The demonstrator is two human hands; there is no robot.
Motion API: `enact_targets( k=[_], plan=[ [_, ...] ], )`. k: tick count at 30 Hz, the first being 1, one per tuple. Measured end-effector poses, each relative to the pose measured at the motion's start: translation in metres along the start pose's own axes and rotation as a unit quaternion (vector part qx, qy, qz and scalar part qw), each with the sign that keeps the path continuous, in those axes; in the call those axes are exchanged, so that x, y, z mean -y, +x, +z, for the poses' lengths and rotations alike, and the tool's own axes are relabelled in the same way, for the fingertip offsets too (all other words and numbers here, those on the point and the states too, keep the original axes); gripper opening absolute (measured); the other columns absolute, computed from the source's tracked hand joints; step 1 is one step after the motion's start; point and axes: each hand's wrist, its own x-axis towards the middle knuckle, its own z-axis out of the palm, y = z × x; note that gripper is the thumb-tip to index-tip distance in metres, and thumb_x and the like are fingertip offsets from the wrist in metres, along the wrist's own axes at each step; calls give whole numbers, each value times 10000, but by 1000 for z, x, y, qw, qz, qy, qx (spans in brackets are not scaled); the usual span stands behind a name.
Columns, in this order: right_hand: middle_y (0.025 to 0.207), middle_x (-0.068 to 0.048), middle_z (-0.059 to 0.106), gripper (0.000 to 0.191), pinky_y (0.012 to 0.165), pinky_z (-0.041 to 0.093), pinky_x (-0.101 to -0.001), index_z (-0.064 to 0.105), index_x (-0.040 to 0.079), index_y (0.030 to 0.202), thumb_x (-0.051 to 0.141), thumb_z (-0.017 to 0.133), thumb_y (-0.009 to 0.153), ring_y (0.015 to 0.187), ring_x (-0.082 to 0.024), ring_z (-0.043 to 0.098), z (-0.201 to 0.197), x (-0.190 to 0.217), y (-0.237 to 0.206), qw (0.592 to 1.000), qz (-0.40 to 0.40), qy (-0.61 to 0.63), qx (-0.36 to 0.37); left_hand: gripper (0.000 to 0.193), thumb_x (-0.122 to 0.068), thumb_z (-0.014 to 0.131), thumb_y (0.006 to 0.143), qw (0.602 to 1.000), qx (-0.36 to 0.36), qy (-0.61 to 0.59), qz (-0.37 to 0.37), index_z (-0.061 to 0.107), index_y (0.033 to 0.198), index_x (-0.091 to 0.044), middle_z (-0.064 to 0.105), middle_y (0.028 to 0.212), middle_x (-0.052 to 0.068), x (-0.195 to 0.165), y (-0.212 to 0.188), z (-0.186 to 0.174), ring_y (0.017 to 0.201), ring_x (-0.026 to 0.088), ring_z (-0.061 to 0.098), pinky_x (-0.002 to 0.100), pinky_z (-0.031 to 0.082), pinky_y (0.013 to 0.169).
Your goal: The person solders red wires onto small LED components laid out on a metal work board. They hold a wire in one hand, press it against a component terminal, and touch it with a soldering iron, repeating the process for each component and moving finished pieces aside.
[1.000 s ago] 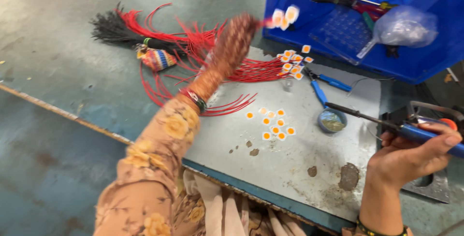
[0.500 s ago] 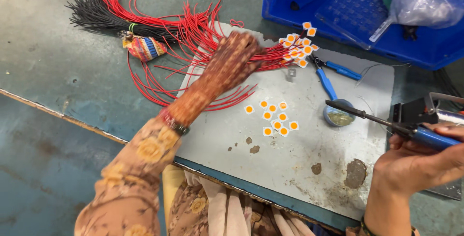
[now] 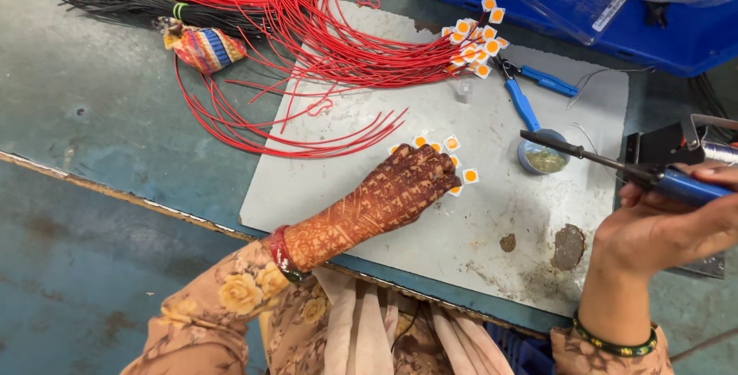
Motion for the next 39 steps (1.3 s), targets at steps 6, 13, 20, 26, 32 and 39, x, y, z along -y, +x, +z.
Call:
enact_targets(
  k=[6,13,20,26,32,39],
  plan=[
    [756,-100,468,427,534,421,-297,507,13,1054,410,480,1208,555,-178,455,-15,-5,0,998,47,44,-23,389,-153,645,897,998,45,5,-45,659,1286,-162,613,1239,54,2,-10,-26,1158,280,537,485,395,960],
    [770,-121,497,414,554,446,-316,524,5,1067,384,455,1218,558,-197,469,-22,-9,-2,998,42,39,-3,267,-260,680,900,999,-23,30,-36,659,1133,-133,607,1195,95,-13,-11,-12,1154,290,560,489,430,959],
    [761,-127,487,514,564,358,-291,518,-29,965,425,400,1176,603,-228,464,-61,-39,-3,997,71,25,-22,187,-222,645,912,996,26,85,-18,677,1079,-146,631,1138,68,-21,-15,-10,1113,246,588,446,429,920],
    [780,-123,493,604,543,361,-292,525,-25,937,528,411,1153,630,-243,512,-76,-49,-1,999,44,-12,13,307,-282,691,890,996,-36,15,-78,696,1167,-150,620,1118,66,-24,-18,-15,1088,264,575,476,409,898],
    [806,-131,508,552,680,424,-323,470,11,859,457,432,1182,711,-264,535,-81,-57,5,996,80,50,10,319,-342,715,895,989,-82,97,-78,669,1126,-128,602,1180,73,-30,-15,-9,1181,279,568,493,425,984],
    [843,-131,514,391,670,324,-290,454,48,868,328,484,1138,760,-221,481,-76,-62,16,993,114,28,-1,272,-380,699,930,996,-2,-12,-92,663,1067,-148,605,1089,61,-32,-17,-6,1084,265,580,468,426,915]
  ],
)
